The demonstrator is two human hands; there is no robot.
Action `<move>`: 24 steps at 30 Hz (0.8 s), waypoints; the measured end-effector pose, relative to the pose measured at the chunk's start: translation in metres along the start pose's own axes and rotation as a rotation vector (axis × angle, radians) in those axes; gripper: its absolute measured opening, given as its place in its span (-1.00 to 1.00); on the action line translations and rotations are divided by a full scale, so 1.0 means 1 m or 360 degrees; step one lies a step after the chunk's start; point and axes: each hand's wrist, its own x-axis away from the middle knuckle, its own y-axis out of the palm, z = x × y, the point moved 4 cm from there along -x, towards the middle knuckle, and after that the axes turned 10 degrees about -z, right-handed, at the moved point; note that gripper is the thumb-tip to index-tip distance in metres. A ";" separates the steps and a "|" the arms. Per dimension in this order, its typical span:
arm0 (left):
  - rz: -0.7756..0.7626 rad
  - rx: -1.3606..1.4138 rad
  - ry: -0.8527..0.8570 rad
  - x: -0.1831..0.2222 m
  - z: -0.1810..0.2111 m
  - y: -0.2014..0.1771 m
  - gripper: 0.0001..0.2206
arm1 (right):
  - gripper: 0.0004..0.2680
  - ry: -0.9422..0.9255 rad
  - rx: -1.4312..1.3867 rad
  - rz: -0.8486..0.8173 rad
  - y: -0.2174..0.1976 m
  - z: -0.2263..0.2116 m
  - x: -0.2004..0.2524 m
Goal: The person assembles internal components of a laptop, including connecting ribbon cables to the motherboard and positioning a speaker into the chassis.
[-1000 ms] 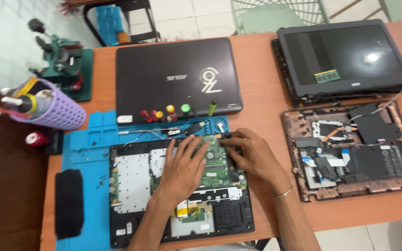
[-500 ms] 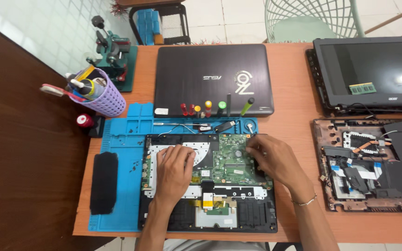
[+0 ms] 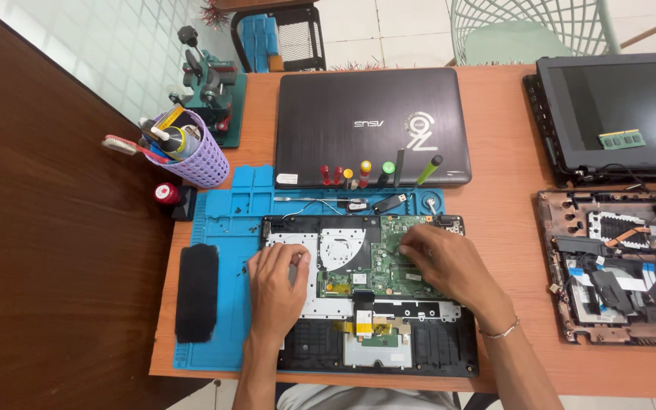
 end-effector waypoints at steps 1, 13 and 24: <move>0.0006 -0.0014 0.0002 0.001 -0.001 -0.001 -0.89 | -0.85 0.0090 0.0058 -0.0064 0.003 0.002 -0.001; 0.0036 -0.0081 -0.0122 -0.024 -0.033 -0.027 -0.87 | -0.87 -0.0269 0.0326 -0.0100 0.027 -0.041 -0.035; 0.0077 -0.0114 -0.0033 -0.047 -0.061 -0.018 -0.86 | -0.64 -0.0606 0.0520 -0.0059 0.087 -0.059 -0.113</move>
